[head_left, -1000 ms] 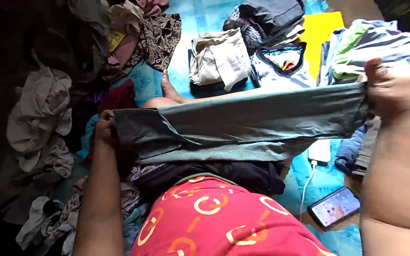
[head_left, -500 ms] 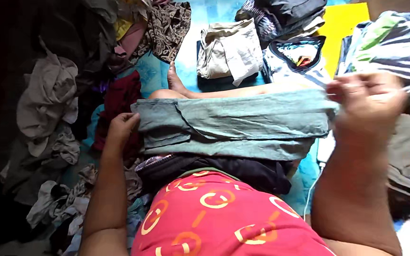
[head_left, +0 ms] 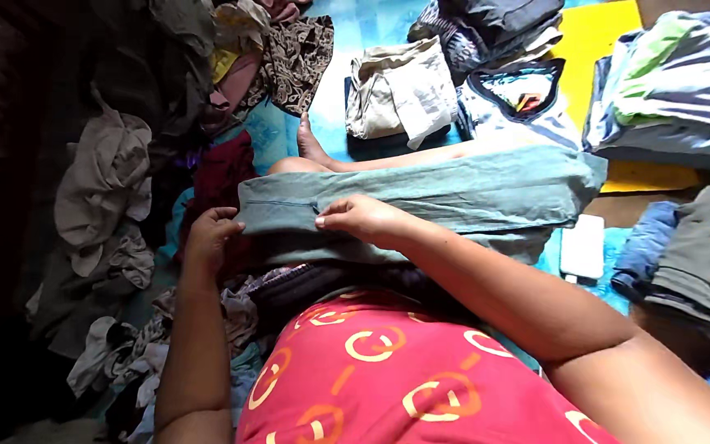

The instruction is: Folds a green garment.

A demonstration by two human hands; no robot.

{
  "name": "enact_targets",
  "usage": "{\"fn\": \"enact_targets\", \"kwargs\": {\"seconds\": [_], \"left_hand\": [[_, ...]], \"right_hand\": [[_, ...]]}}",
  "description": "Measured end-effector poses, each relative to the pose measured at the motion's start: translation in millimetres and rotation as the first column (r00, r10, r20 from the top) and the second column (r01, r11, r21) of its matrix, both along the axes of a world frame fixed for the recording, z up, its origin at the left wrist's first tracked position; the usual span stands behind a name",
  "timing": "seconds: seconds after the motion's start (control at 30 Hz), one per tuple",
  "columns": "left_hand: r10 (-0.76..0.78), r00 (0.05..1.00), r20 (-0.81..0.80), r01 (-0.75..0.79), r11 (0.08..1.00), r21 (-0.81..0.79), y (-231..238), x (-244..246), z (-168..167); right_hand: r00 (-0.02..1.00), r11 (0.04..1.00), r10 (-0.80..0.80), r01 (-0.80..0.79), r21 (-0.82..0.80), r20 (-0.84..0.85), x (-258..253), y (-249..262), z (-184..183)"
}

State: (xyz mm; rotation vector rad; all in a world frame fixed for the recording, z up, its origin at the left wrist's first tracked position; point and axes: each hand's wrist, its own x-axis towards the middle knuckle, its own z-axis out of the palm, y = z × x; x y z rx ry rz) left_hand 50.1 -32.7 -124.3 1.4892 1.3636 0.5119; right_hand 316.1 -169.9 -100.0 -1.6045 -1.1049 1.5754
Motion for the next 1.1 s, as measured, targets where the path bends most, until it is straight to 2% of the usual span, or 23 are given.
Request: {"fn": "enact_targets", "kwargs": {"seconds": [0.07,0.1,0.13,0.17,0.2,0.27,0.3,0.33,0.37,0.43,0.47,0.53,0.6,0.67,0.7,0.77,0.8,0.87,0.93,1.0,1.03,1.1], "left_hand": [[-0.079,0.980,-0.180,0.087,0.996,0.036,-4,-4,-5],[-0.092,0.964,-0.249,0.113,0.991,0.073,-4,-2,-4],[-0.087,0.953,-0.290,0.129,0.983,0.127,-5,1,-1],[-0.076,0.948,-0.308,0.139,0.972,0.189,-6,3,2],[-0.065,0.952,-0.297,0.143,0.958,0.249,-9,7,5],[-0.087,0.971,-0.224,0.163,0.923,0.349,-17,24,15],[-0.131,0.976,-0.173,0.190,0.905,0.382,-23,38,23],[-0.196,0.974,-0.115,0.226,0.886,0.404,-30,56,29],[-0.284,0.957,-0.054,0.281,0.870,0.405,-37,76,35],[-0.518,0.853,0.061,0.458,0.799,0.390,-50,121,44],[-0.640,0.762,0.095,0.560,0.726,0.399,-57,146,46],[-0.829,0.549,0.108,0.744,0.543,0.390,-75,197,53],[-0.922,0.370,0.115,0.866,0.387,0.317,-101,245,63],[-0.935,0.289,0.206,0.933,0.324,0.159,-130,289,70],[-0.905,0.298,0.305,0.942,0.330,0.059,-142,309,69],[-0.778,0.433,0.456,0.901,0.382,-0.204,-164,342,70],[-0.704,0.506,0.498,0.862,0.398,-0.314,-172,354,68],[-0.569,0.609,0.553,0.792,0.395,-0.466,-183,368,61],[-0.482,0.642,0.596,0.767,0.388,-0.512,-187,370,50],[-0.472,0.617,0.630,0.787,0.367,-0.495,-181,355,42],[-0.489,0.590,0.642,0.807,0.355,-0.472,-175,341,39],[-0.478,0.586,0.654,0.809,0.389,-0.440,-162,315,35]], "right_hand": [[0.988,0.995,0.029,-0.042,0.090,0.149,8,-27,6],[0.981,0.984,-0.042,0.008,0.178,0.189,21,-42,13],[0.964,0.946,-0.183,0.118,0.303,0.194,40,-60,19],[0.911,0.859,-0.369,0.259,0.441,0.183,64,-78,22],[0.811,0.734,-0.560,0.391,0.554,0.168,93,-98,23],[0.510,0.466,-0.847,0.573,0.674,0.152,155,-138,11],[0.377,0.367,-0.917,0.666,0.649,0.131,183,-154,-2],[0.302,0.302,-0.949,0.785,0.541,0.092,201,-167,-16],[0.283,0.276,-0.958,0.890,0.362,0.034,213,-176,-31],[0.300,0.309,-0.940,0.951,-0.034,-0.164,223,-188,-62],[0.316,0.367,-0.900,0.921,-0.129,-0.301,225,-193,-80],[0.322,0.452,-0.769,0.885,-0.114,-0.553,227,-206,-113],[0.344,0.463,-0.682,0.886,-0.017,-0.645,228,-216,-130],[0.367,0.441,-0.656,0.896,0.059,-0.659,229,-220,-127],[0.384,0.420,-0.652,0.901,0.110,-0.653,231,-223,-121],[0.443,0.379,-0.680,0.894,0.238,-0.584,242,-231,-101],[0.487,0.390,-0.695,0.873,0.292,-0.528,249,-235,-88],[0.592,0.479,-0.650,0.806,0.349,-0.477,262,-238,-59],[0.698,0.617,-0.548,0.710,0.341,-0.461,267,-231,-25],[0.820,0.762,-0.411,0.549,0.344,-0.398,259,-216,6],[0.856,0.805,-0.365,0.488,0.338,-0.367,249,-207,18],[0.899,0.861,-0.290,0.395,0.320,-0.329,233,-193,27]]}}
